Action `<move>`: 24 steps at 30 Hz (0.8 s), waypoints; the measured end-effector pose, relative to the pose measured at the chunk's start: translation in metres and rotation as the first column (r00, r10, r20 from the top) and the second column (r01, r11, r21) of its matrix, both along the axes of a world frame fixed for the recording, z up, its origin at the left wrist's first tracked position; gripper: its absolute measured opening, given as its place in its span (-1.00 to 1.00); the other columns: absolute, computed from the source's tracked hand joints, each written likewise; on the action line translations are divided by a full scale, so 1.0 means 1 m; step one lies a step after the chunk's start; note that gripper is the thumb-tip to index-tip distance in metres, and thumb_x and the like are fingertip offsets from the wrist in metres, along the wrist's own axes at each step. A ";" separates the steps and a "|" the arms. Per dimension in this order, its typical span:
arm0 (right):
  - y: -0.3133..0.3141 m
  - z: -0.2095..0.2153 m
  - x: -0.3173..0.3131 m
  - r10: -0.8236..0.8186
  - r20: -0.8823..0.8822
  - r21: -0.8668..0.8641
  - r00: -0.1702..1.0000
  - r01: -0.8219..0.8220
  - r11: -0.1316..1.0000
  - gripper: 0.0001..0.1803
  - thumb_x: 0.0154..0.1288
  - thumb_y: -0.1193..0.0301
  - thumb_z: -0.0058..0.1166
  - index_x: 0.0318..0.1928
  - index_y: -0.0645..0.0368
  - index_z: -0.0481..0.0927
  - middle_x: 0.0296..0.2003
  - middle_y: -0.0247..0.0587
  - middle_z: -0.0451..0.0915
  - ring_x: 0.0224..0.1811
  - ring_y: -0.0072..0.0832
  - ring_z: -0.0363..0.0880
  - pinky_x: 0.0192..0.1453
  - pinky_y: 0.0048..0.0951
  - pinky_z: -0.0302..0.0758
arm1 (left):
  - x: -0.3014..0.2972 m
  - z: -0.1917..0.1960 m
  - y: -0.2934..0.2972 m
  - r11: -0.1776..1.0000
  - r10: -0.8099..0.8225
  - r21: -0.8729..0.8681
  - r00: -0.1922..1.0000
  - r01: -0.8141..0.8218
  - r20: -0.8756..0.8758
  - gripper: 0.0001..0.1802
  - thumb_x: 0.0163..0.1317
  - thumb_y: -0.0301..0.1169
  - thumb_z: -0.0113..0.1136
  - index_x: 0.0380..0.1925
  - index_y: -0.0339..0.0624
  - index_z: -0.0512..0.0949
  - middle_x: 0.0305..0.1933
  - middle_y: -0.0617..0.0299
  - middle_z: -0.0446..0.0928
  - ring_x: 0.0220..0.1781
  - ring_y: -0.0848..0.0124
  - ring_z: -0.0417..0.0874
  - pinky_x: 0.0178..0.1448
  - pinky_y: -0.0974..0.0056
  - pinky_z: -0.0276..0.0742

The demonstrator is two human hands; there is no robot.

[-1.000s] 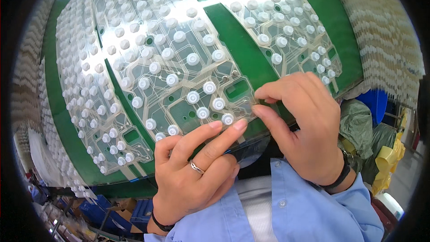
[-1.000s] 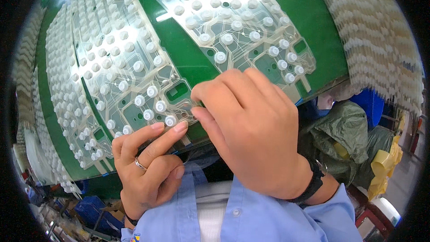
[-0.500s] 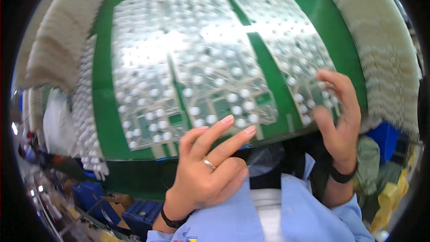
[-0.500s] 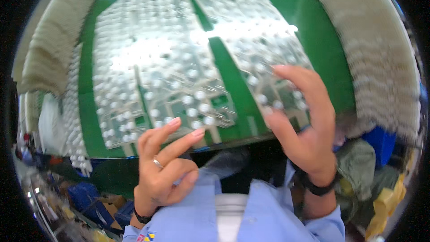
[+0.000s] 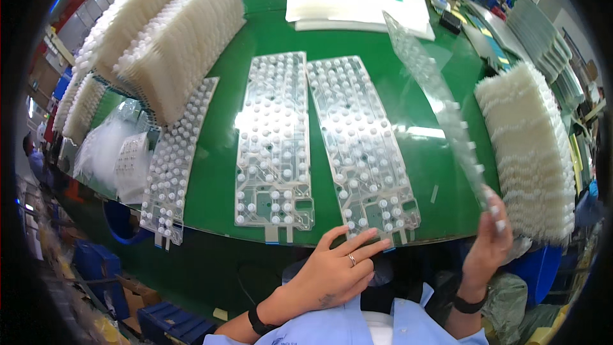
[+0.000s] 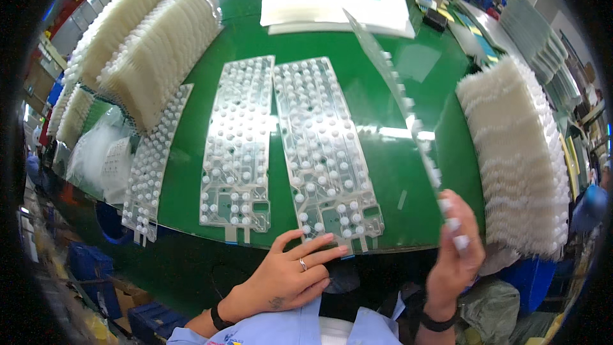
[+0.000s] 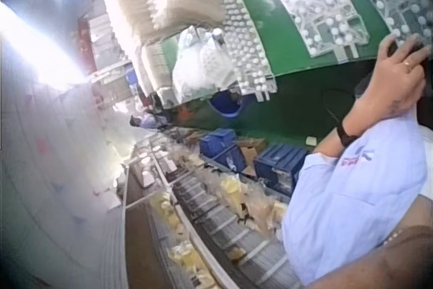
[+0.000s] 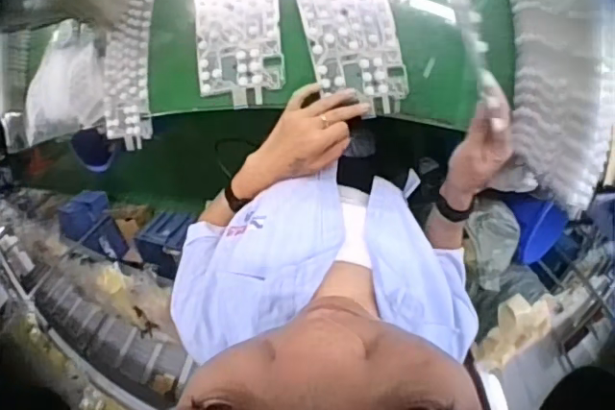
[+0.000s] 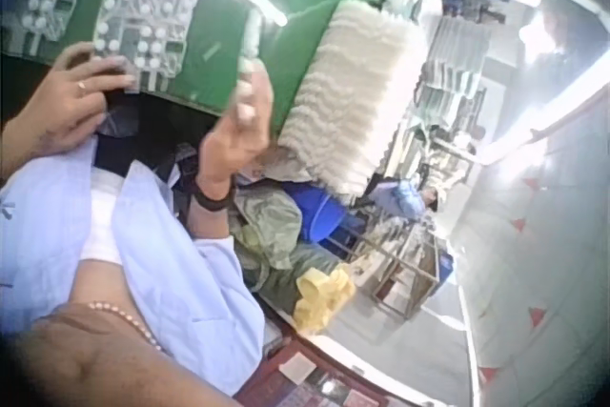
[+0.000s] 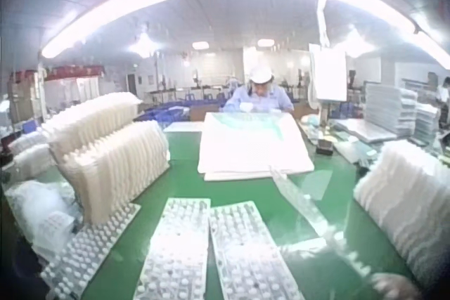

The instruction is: Checking and arranging electronic membrane switches on a production table.

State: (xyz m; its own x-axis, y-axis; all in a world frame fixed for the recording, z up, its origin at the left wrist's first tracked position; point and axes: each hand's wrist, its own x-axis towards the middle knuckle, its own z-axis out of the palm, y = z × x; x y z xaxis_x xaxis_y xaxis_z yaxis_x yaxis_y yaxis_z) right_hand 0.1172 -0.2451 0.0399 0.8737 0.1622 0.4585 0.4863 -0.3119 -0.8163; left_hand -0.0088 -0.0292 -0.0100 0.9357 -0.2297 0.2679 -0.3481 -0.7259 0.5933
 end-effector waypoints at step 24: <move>0.057 0.007 -0.006 0.485 -0.324 -0.350 0.812 -0.579 0.736 -0.48 0.05 0.41 0.26 0.08 0.21 0.54 0.17 -0.03 0.45 0.37 -0.06 0.24 0.44 -0.10 0.11 | -0.040 0.028 0.051 0.950 -0.096 -0.292 0.994 0.107 0.051 -0.85 0.29 -0.34 0.15 -0.27 -0.17 0.57 0.14 0.23 0.57 0.25 0.18 0.49 0.31 0.01 0.35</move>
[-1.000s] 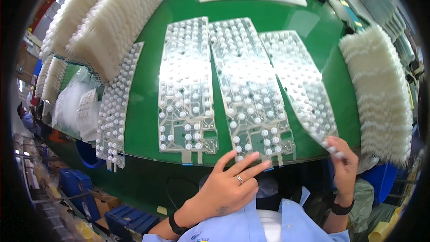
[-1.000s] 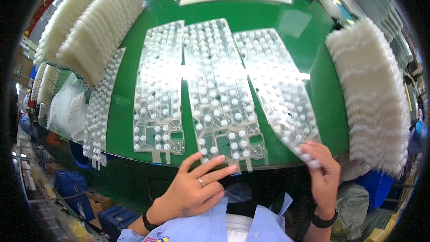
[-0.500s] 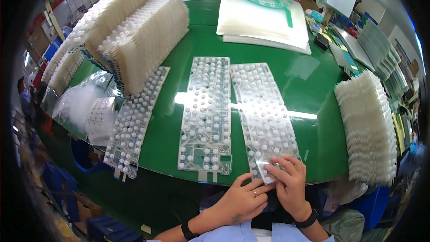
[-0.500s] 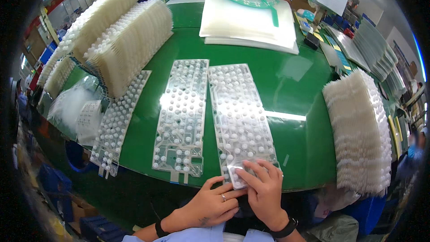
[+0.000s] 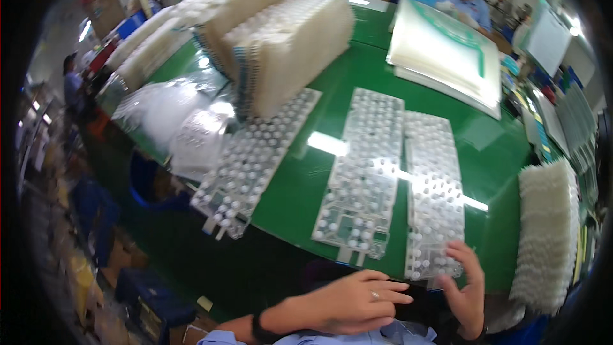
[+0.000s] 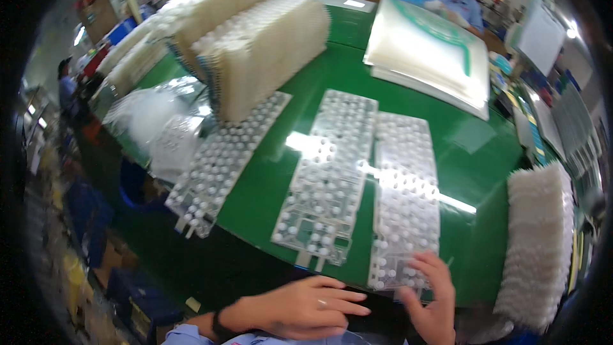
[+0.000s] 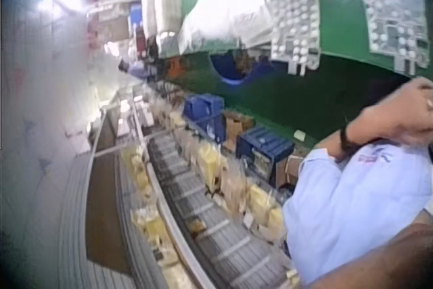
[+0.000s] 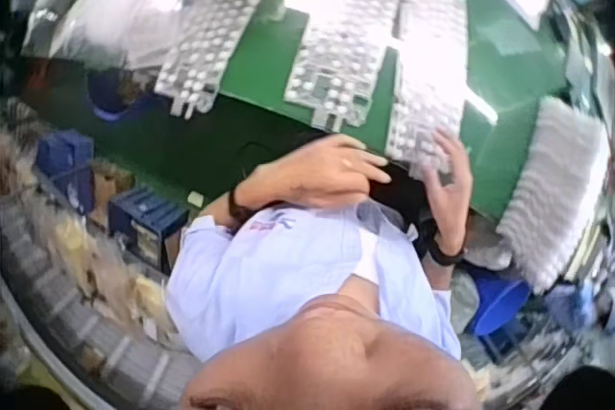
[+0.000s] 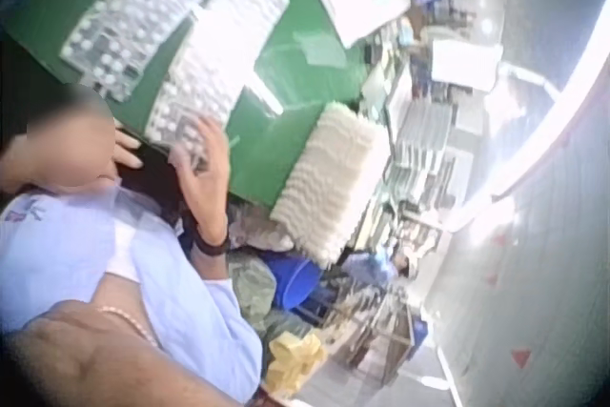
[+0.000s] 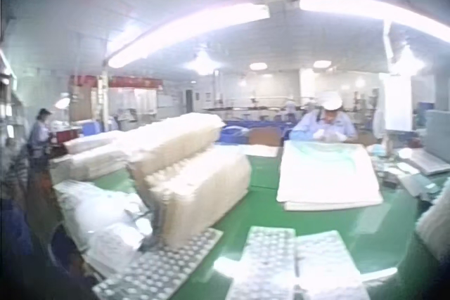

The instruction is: Checking and arranging electronic membrane switches on a production table.

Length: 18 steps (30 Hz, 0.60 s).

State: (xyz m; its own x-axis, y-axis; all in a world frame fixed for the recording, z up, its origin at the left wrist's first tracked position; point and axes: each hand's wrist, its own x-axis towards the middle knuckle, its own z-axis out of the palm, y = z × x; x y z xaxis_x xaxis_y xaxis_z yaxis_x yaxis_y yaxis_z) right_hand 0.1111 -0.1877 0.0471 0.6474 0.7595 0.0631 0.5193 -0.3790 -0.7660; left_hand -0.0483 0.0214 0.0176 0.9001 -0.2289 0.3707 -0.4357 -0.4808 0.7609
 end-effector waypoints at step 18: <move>-0.012 -0.044 -0.001 -0.174 0.476 -0.305 0.862 0.347 0.887 -0.53 0.30 0.47 -0.13 0.23 0.19 0.43 0.36 -0.03 0.26 0.49 -0.04 0.03 0.52 -0.02 -0.17 | -0.117 -0.029 0.393 -0.224 0.811 0.395 0.055 -0.891 0.583 -0.63 0.21 -0.24 0.22 -0.03 -0.18 0.58 0.01 -0.05 0.58 0.10 -0.01 0.56 0.20 0.11 0.43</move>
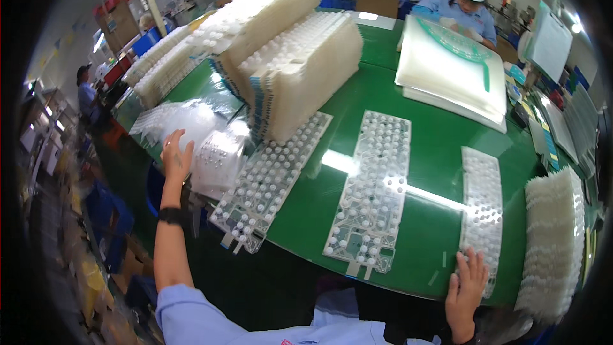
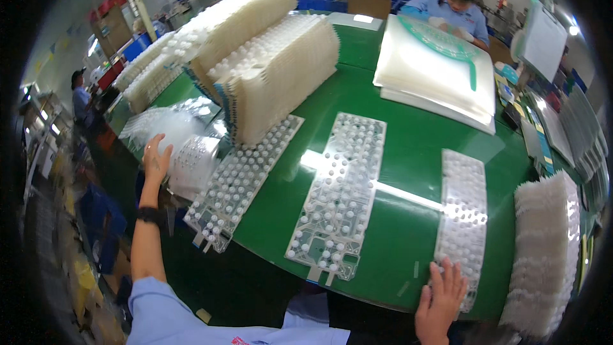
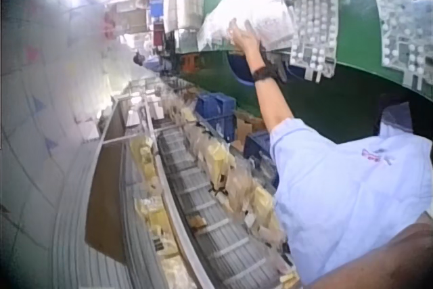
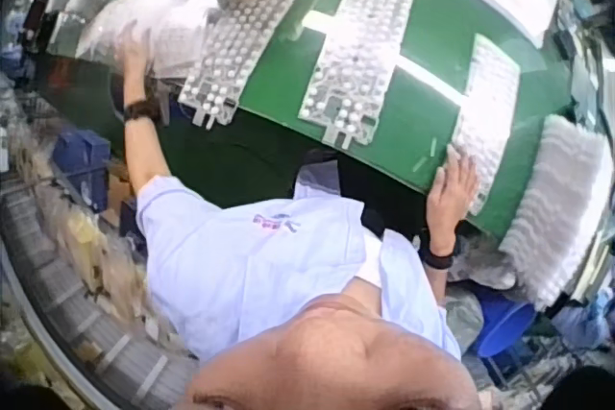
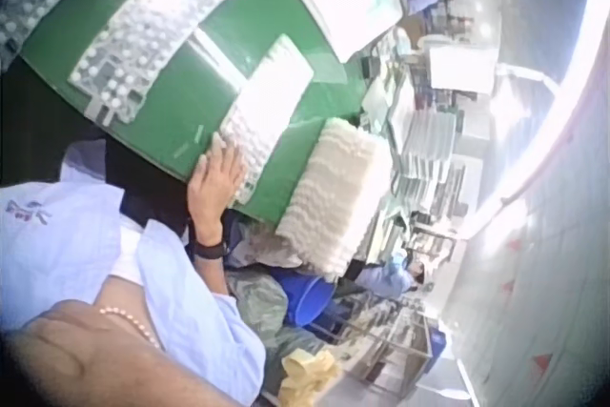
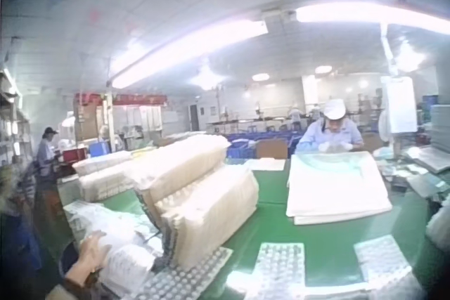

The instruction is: Checking and arranging electronic membrane switches on a production table.

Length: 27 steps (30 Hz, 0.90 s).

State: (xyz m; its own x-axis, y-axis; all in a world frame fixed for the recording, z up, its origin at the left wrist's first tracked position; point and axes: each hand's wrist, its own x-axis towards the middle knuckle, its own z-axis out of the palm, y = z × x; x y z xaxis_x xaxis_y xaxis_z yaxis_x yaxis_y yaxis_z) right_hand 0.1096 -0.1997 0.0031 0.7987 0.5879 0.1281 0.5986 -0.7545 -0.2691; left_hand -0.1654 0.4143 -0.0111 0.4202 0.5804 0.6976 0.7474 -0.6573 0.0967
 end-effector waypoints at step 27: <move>-0.110 -0.002 0.045 0.002 0.174 0.308 0.985 -0.056 0.950 -0.60 0.35 0.26 -0.02 0.14 0.13 0.50 0.21 -0.08 0.44 0.35 -0.03 0.27 0.45 0.03 0.04 | 0.064 0.119 -0.249 0.795 -0.498 -0.333 0.859 0.506 0.116 -0.55 0.23 -0.24 0.23 -0.02 -0.40 0.57 -0.03 -0.11 0.62 0.02 0.08 0.61 0.18 0.11 0.43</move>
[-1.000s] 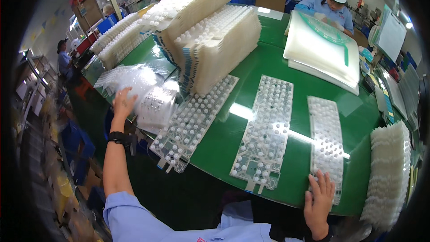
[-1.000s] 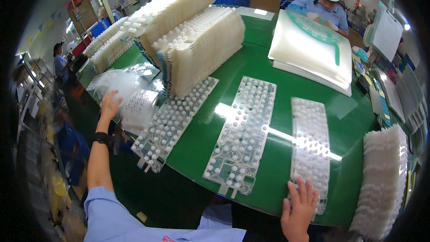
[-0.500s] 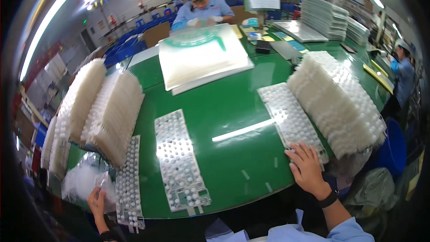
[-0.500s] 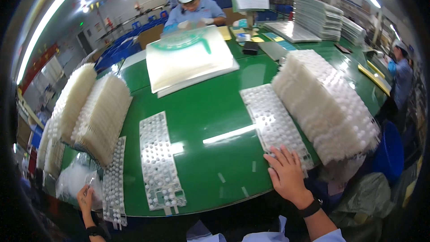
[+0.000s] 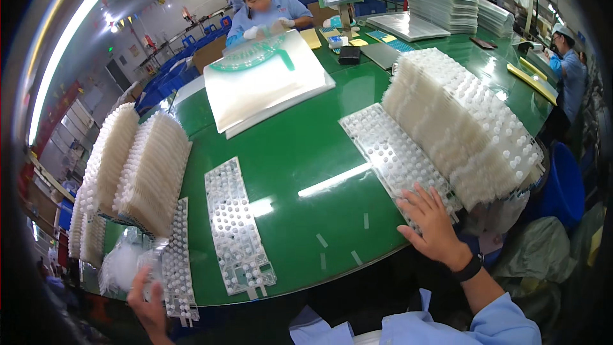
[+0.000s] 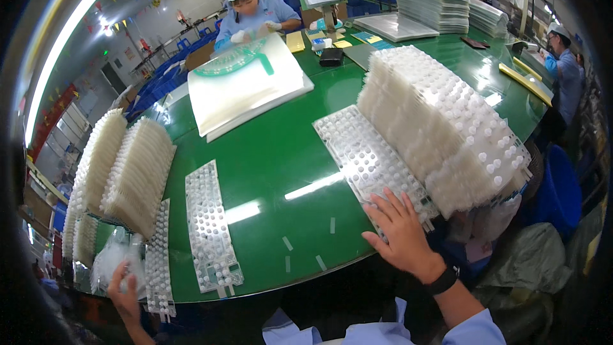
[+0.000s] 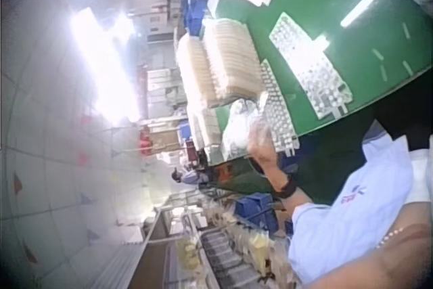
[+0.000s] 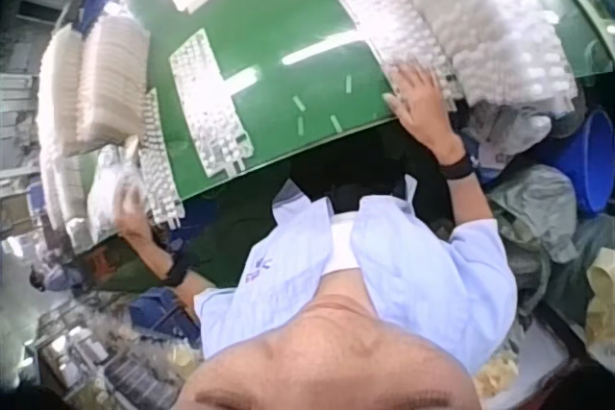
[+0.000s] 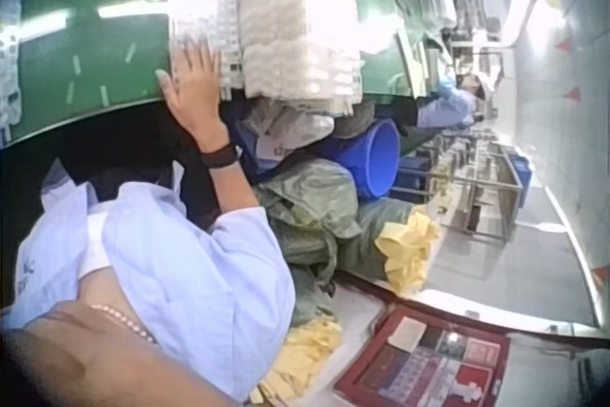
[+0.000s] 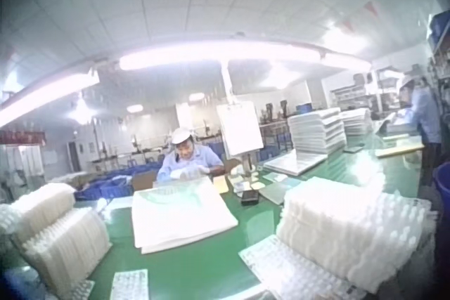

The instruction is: Checking and arranging electronic membrane switches on a production table.

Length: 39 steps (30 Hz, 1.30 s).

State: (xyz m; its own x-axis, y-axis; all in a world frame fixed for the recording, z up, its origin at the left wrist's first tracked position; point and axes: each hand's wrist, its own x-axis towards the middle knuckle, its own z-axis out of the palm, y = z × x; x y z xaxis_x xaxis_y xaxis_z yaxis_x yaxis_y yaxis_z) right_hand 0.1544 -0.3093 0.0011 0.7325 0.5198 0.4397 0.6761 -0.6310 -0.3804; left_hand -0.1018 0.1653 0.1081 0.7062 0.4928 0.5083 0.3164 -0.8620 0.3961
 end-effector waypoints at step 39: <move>0.092 -0.012 -0.058 0.334 -0.510 0.711 0.793 0.170 0.682 -0.82 0.36 0.47 0.08 -0.08 0.26 0.58 -0.46 -0.43 0.59 -0.46 -0.76 0.45 -0.42 -0.63 0.36 | 0.109 0.084 -0.213 -0.381 -0.523 0.025 -0.237 0.924 0.819 -0.39 0.08 -0.17 0.28 0.09 -0.27 0.42 0.28 0.00 0.37 0.39 0.08 0.29 0.35 0.05 0.21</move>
State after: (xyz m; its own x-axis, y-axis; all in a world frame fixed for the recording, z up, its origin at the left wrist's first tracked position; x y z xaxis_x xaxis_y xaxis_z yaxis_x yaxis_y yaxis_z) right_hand 0.0968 -0.2173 -0.0112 0.9264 0.3130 0.2094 0.2063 0.0431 -0.9775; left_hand 0.0072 -0.0474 0.1916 0.4397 -0.1691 0.8821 -0.7536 0.4649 0.4648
